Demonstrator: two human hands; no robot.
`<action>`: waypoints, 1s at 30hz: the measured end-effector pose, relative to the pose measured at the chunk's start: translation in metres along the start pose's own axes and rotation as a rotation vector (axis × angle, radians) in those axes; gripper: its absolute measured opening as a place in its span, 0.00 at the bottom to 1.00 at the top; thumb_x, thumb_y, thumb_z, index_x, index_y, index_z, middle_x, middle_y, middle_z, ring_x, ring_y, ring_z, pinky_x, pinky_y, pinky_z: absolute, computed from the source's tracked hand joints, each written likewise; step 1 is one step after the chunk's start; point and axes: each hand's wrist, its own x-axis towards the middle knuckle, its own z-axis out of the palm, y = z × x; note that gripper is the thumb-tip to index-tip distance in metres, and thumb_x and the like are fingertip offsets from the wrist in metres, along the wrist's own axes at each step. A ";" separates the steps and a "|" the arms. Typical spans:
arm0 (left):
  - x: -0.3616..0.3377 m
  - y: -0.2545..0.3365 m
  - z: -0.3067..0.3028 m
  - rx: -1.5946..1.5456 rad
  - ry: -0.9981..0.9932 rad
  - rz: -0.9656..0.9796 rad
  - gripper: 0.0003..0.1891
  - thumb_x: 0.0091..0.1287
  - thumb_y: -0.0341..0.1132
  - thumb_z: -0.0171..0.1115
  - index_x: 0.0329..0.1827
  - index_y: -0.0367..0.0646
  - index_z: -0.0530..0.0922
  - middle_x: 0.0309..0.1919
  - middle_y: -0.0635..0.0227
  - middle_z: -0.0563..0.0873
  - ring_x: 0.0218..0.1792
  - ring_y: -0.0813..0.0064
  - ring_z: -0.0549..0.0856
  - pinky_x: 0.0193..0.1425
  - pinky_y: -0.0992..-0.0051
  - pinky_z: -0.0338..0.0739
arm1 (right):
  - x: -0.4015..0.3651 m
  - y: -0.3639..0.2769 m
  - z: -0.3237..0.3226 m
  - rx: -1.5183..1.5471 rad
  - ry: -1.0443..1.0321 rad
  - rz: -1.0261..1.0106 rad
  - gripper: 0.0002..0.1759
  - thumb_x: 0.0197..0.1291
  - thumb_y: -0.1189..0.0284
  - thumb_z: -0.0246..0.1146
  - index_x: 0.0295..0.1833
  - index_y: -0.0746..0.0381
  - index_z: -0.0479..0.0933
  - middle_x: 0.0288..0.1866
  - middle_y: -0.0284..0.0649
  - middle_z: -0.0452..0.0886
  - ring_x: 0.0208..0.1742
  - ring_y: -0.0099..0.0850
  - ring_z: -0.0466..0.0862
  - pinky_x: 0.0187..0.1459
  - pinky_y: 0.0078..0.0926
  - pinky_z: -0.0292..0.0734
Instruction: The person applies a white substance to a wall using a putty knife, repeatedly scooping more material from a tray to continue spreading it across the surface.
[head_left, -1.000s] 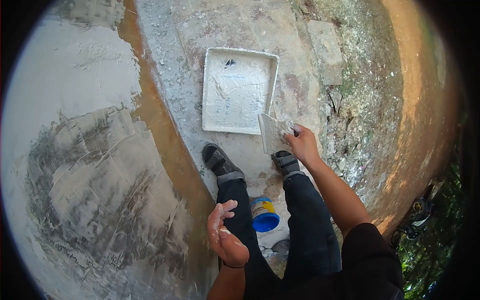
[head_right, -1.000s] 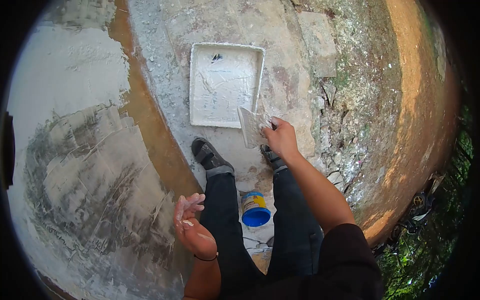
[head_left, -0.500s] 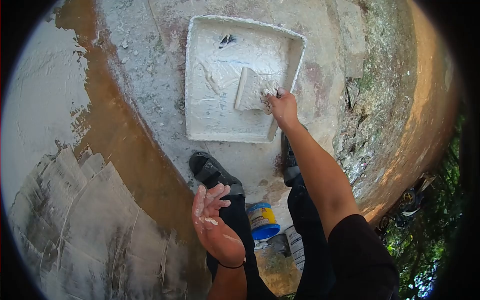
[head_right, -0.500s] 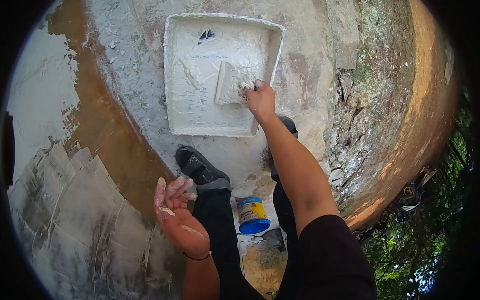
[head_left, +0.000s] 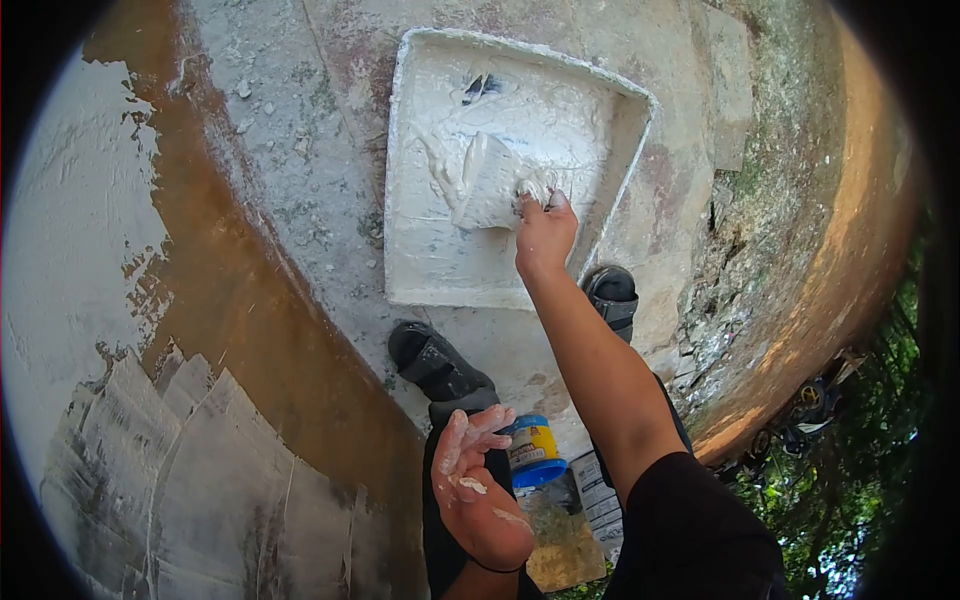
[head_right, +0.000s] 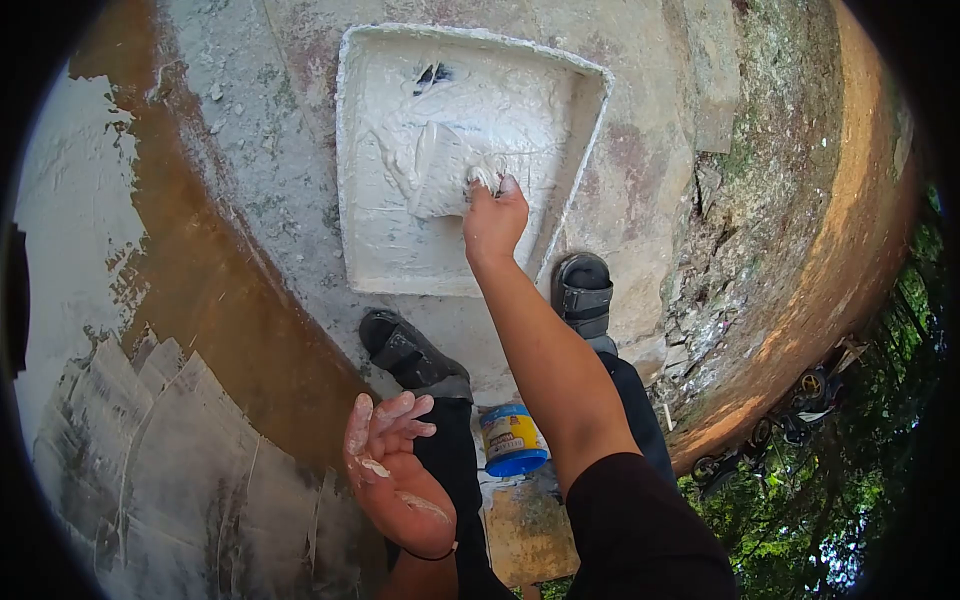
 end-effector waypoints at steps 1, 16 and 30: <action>0.000 0.001 0.000 0.009 -0.006 -0.005 0.30 0.66 0.49 0.42 0.60 0.30 0.61 0.47 0.49 0.77 0.45 0.61 0.80 0.45 0.72 0.72 | -0.003 0.000 0.002 0.077 0.011 -0.007 0.07 0.52 0.80 0.57 0.38 0.70 0.74 0.32 0.39 0.79 0.32 0.23 0.75 0.35 0.21 0.70; 0.006 0.010 -0.006 -0.026 -0.043 0.020 0.28 0.67 0.47 0.40 0.60 0.29 0.61 0.46 0.48 0.77 0.45 0.61 0.80 0.46 0.71 0.72 | 0.010 -0.079 0.047 -0.199 0.144 -0.312 0.08 0.51 0.75 0.58 0.33 0.69 0.73 0.25 0.48 0.78 0.26 0.37 0.77 0.32 0.31 0.70; 0.007 0.017 0.006 -0.057 -0.065 0.034 0.28 0.66 0.46 0.41 0.60 0.29 0.62 0.47 0.47 0.77 0.44 0.60 0.80 0.45 0.71 0.72 | 0.028 -0.071 -0.006 -0.505 0.037 -0.215 0.08 0.47 0.73 0.58 0.30 0.69 0.72 0.20 0.51 0.75 0.22 0.43 0.76 0.29 0.35 0.70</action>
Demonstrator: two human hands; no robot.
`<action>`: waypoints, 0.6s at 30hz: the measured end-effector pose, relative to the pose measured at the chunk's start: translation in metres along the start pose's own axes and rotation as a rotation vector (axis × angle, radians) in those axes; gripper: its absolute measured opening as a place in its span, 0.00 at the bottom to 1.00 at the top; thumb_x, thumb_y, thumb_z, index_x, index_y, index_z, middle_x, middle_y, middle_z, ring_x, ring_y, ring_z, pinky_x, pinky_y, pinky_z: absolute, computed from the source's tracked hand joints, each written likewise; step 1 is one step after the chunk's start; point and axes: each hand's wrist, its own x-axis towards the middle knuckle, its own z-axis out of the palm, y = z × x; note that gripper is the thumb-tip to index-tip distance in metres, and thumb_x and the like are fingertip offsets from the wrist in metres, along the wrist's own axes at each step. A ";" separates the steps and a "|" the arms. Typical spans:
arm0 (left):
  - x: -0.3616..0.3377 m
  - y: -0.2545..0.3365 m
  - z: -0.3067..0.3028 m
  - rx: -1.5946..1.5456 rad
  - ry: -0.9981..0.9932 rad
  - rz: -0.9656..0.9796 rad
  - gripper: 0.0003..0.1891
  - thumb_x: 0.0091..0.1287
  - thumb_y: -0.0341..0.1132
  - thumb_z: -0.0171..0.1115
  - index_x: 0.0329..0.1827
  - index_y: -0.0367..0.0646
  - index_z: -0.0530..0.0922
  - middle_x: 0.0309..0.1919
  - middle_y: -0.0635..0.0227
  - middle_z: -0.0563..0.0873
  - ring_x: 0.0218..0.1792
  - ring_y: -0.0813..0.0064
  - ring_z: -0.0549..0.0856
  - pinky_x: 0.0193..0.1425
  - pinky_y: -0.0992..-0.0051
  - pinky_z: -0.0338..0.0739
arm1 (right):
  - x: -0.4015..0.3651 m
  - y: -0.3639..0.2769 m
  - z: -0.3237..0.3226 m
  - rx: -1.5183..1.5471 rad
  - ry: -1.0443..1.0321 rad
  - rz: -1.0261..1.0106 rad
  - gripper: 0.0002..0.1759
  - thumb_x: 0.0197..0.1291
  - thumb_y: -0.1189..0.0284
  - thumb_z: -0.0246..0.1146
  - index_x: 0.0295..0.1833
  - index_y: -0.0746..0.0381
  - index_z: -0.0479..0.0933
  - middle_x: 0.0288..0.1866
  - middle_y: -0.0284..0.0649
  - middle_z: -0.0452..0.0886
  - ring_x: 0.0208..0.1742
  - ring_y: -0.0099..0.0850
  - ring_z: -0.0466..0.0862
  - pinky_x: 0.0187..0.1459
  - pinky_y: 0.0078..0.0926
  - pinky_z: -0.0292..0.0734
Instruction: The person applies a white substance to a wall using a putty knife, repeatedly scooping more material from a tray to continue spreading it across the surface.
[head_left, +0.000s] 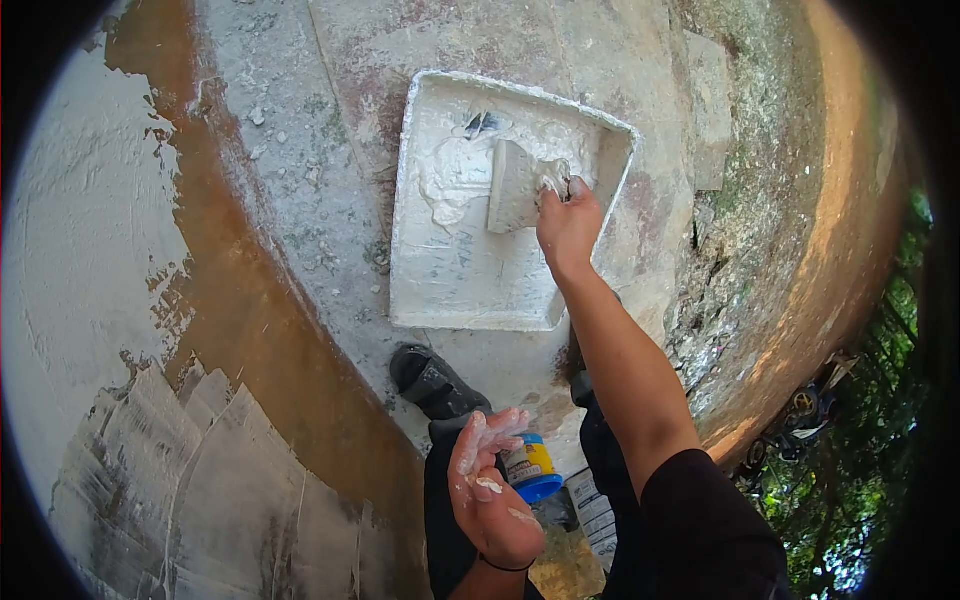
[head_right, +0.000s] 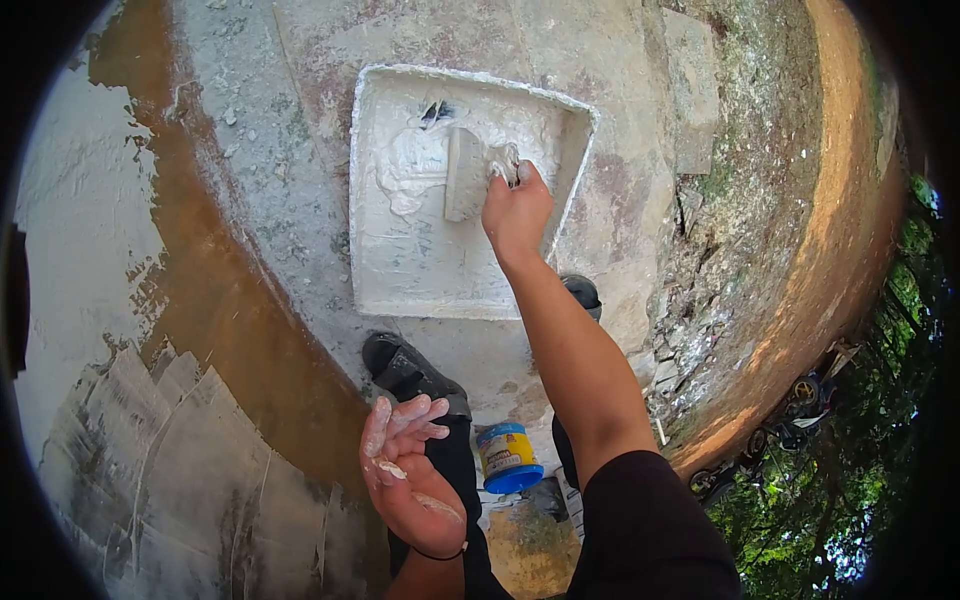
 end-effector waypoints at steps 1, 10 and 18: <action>0.001 0.000 0.001 0.006 -0.005 0.010 0.28 0.66 0.46 0.40 0.60 0.29 0.62 0.47 0.47 0.77 0.44 0.59 0.80 0.45 0.71 0.72 | 0.000 0.001 0.000 0.067 -0.009 -0.019 0.09 0.47 0.73 0.58 0.30 0.70 0.72 0.20 0.52 0.75 0.22 0.43 0.76 0.29 0.35 0.70; 0.011 0.013 0.010 -0.036 -0.018 0.106 0.29 0.67 0.47 0.40 0.61 0.31 0.61 0.47 0.48 0.77 0.44 0.58 0.80 0.44 0.70 0.73 | 0.006 -0.007 0.018 0.013 -0.087 -0.004 0.11 0.47 0.72 0.58 0.34 0.70 0.74 0.26 0.56 0.78 0.29 0.50 0.79 0.34 0.37 0.72; 0.011 0.011 0.014 -0.012 -0.052 0.095 0.29 0.67 0.48 0.39 0.61 0.31 0.61 0.47 0.48 0.77 0.43 0.58 0.80 0.44 0.70 0.73 | 0.043 0.065 -0.015 0.242 -0.024 0.049 0.12 0.47 0.71 0.59 0.33 0.71 0.74 0.27 0.56 0.78 0.31 0.49 0.80 0.35 0.37 0.72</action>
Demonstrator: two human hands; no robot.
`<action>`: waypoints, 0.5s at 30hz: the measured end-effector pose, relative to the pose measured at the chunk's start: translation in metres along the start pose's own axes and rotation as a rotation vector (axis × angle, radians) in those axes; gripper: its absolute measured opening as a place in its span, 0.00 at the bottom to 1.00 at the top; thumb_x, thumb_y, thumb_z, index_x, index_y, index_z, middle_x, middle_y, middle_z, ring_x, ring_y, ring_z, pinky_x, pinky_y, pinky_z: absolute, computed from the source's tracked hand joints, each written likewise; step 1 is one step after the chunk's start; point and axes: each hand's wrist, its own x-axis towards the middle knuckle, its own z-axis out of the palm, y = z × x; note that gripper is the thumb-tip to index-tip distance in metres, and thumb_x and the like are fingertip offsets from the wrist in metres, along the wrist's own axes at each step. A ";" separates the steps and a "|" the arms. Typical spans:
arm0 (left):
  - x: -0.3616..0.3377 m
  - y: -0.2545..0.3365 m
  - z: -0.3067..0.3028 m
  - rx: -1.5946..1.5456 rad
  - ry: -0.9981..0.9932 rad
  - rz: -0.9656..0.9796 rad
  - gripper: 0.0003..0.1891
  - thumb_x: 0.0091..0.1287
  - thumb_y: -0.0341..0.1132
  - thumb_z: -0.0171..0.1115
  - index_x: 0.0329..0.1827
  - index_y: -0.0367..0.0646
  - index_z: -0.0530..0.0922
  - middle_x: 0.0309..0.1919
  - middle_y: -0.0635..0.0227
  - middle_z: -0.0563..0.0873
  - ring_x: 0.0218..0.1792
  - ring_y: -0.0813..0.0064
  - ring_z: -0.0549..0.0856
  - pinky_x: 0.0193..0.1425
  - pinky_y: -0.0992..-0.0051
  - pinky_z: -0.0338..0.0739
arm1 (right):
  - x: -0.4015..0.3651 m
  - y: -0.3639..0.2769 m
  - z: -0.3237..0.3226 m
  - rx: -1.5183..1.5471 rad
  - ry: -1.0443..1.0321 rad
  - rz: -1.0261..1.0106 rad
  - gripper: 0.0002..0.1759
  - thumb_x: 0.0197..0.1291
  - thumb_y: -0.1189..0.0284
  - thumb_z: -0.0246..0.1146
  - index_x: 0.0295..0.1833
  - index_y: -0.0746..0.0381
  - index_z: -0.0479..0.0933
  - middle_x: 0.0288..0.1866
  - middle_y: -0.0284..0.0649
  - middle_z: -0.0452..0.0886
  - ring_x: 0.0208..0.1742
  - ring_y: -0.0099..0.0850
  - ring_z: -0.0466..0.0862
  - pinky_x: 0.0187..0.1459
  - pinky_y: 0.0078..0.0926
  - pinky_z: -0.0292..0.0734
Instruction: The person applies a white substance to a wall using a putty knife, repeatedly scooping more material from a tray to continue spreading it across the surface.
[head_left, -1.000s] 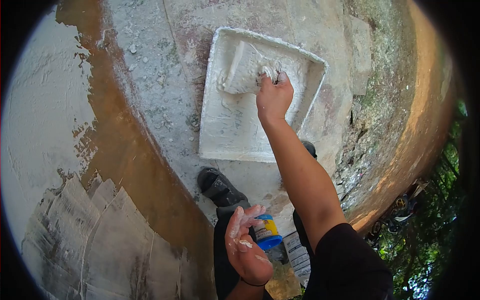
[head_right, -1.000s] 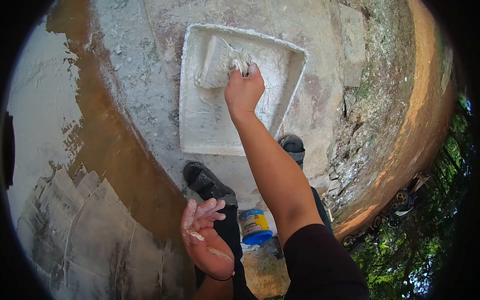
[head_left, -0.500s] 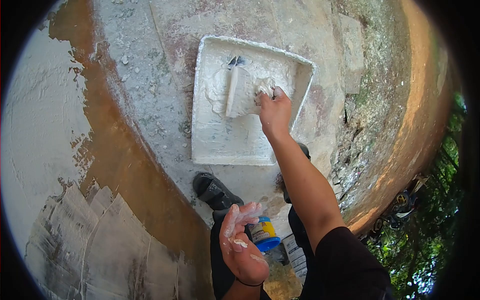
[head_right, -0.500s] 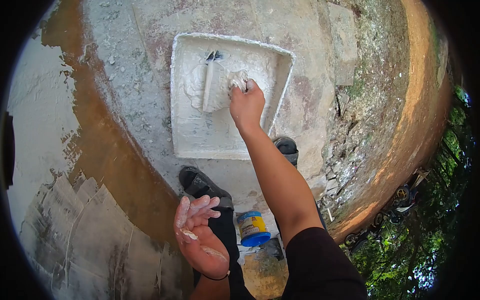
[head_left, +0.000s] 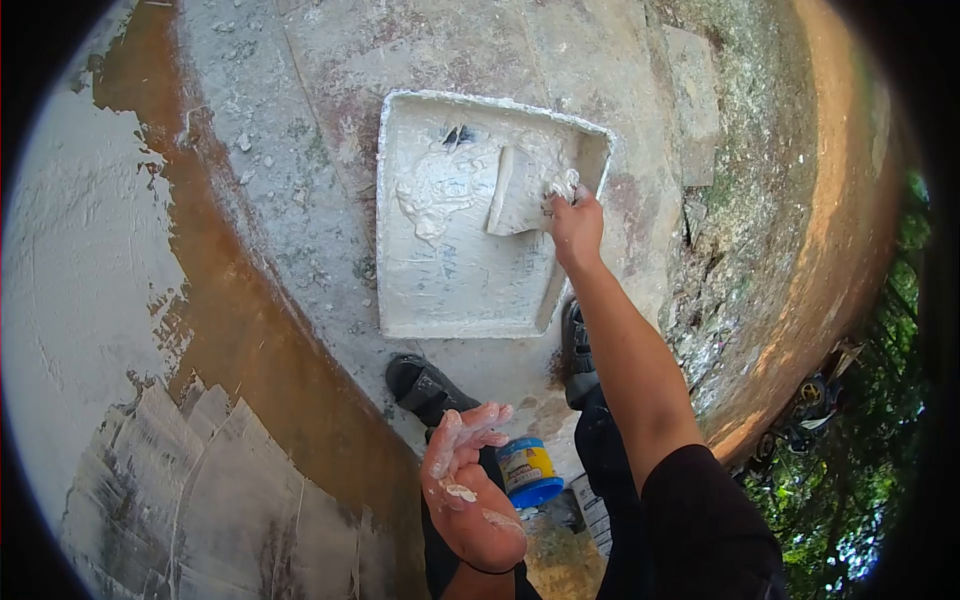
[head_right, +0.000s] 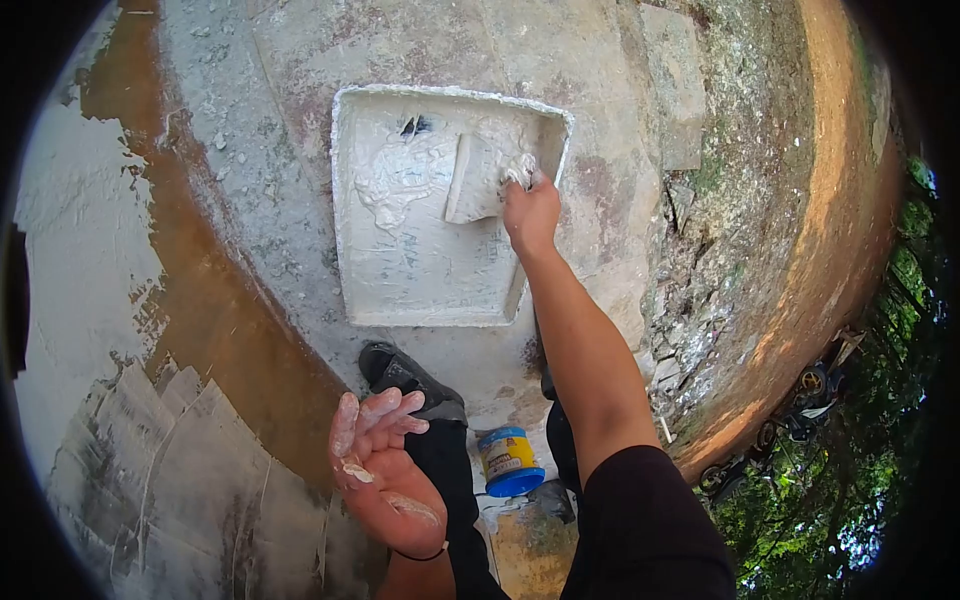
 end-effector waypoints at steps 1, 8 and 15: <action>0.000 0.001 0.000 0.006 -0.003 0.002 0.29 0.67 0.48 0.39 0.61 0.31 0.61 0.47 0.48 0.77 0.43 0.58 0.80 0.44 0.70 0.73 | -0.004 0.002 0.006 -0.060 0.012 0.002 0.13 0.47 0.71 0.59 0.34 0.71 0.74 0.28 0.56 0.78 0.32 0.49 0.79 0.36 0.38 0.72; -0.001 0.002 -0.004 -0.016 0.007 -0.042 0.29 0.67 0.51 0.40 0.60 0.32 0.63 0.47 0.45 0.76 0.45 0.58 0.79 0.47 0.67 0.70 | -0.049 -0.043 0.053 -0.204 -0.033 -0.046 0.13 0.47 0.72 0.59 0.33 0.73 0.73 0.29 0.60 0.77 0.34 0.55 0.79 0.37 0.41 0.72; -0.004 0.000 -0.012 -0.015 0.026 -0.001 0.29 0.66 0.48 0.41 0.61 0.32 0.62 0.47 0.48 0.77 0.44 0.58 0.80 0.43 0.70 0.73 | -0.061 -0.038 0.085 0.023 -0.138 -0.022 0.13 0.47 0.73 0.60 0.35 0.73 0.73 0.28 0.56 0.78 0.31 0.46 0.80 0.37 0.36 0.72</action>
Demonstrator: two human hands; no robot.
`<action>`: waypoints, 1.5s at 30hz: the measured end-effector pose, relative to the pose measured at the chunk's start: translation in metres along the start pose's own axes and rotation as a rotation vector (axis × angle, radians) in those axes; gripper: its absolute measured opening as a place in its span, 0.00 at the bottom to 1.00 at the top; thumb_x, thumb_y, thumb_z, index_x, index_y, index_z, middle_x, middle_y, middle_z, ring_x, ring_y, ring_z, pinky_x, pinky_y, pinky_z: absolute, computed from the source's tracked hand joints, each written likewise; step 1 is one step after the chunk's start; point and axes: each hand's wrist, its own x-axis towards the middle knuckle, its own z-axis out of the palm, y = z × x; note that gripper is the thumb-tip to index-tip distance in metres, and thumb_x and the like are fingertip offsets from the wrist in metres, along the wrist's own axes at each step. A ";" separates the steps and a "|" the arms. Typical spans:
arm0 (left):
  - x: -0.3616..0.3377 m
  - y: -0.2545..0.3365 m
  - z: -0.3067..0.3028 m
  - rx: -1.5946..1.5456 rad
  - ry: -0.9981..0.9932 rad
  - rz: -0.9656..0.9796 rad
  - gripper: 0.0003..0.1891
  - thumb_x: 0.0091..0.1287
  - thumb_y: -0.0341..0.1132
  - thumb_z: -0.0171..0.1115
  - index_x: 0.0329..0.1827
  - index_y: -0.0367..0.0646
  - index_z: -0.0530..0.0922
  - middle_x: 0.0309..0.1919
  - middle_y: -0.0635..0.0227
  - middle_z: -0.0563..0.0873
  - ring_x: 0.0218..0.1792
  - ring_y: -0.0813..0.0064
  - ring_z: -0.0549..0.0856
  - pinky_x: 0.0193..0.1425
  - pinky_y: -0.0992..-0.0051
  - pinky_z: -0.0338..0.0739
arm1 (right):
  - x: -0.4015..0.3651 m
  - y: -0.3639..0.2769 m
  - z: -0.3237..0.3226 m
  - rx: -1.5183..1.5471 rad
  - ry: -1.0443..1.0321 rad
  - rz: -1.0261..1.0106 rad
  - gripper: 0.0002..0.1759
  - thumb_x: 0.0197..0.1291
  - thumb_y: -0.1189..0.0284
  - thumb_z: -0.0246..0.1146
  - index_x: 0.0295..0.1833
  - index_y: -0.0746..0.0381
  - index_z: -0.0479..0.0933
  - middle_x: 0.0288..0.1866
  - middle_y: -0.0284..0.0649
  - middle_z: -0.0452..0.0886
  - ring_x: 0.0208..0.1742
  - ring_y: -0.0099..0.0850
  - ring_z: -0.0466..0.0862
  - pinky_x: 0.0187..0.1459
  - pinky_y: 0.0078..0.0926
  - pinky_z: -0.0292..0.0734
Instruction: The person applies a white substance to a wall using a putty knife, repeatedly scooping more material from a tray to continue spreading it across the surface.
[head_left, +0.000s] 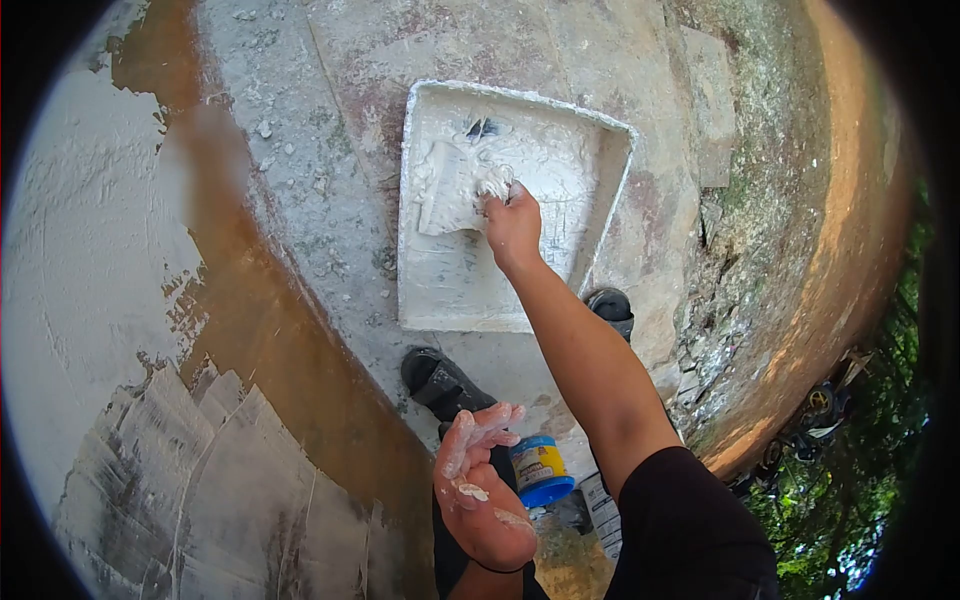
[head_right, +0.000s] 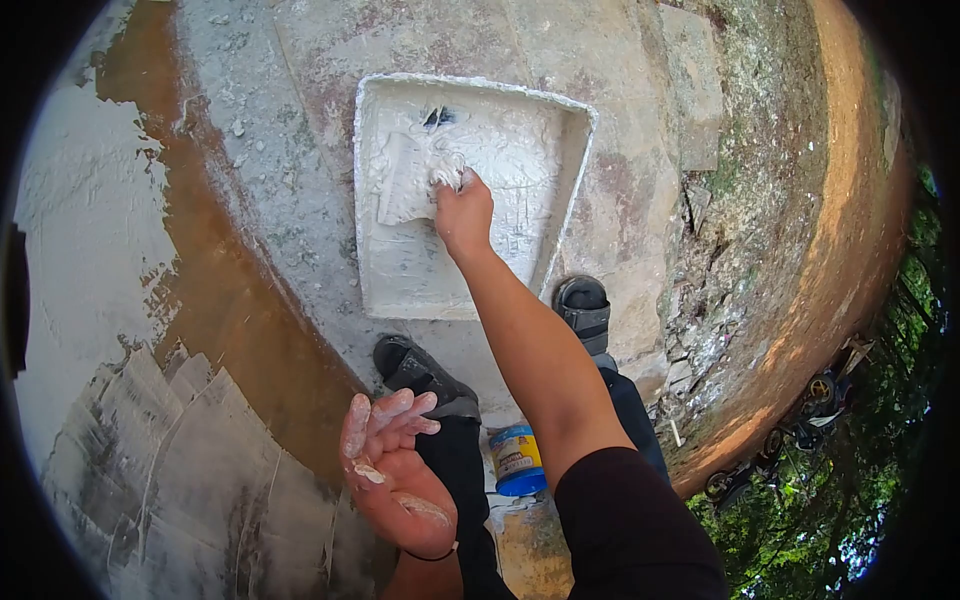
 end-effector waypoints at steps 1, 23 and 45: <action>-0.001 0.000 -0.001 -0.002 0.003 0.004 0.29 0.66 0.48 0.41 0.61 0.32 0.62 0.47 0.48 0.77 0.44 0.58 0.80 0.43 0.70 0.73 | 0.000 0.007 0.001 0.139 -0.031 0.053 0.12 0.49 0.75 0.60 0.38 0.72 0.73 0.30 0.51 0.79 0.31 0.39 0.79 0.37 0.32 0.72; -0.190 0.098 -0.078 0.209 -0.023 0.250 0.25 0.68 0.44 0.37 0.59 0.32 0.65 0.46 0.50 0.78 0.44 0.62 0.80 0.46 0.71 0.70 | -0.195 -0.165 -0.254 0.832 -0.824 0.253 0.14 0.56 0.71 0.61 0.47 0.64 0.72 0.40 0.34 0.78 0.39 0.22 0.78 0.45 0.22 0.73; -0.377 0.111 -0.146 0.197 0.386 0.351 0.27 0.66 0.47 0.41 0.59 0.33 0.65 0.45 0.51 0.78 0.44 0.60 0.80 0.46 0.68 0.71 | -0.416 -0.099 -0.281 0.639 -1.197 0.466 0.16 0.55 0.79 0.61 0.50 0.69 0.72 0.43 0.38 0.79 0.42 0.22 0.78 0.46 0.22 0.74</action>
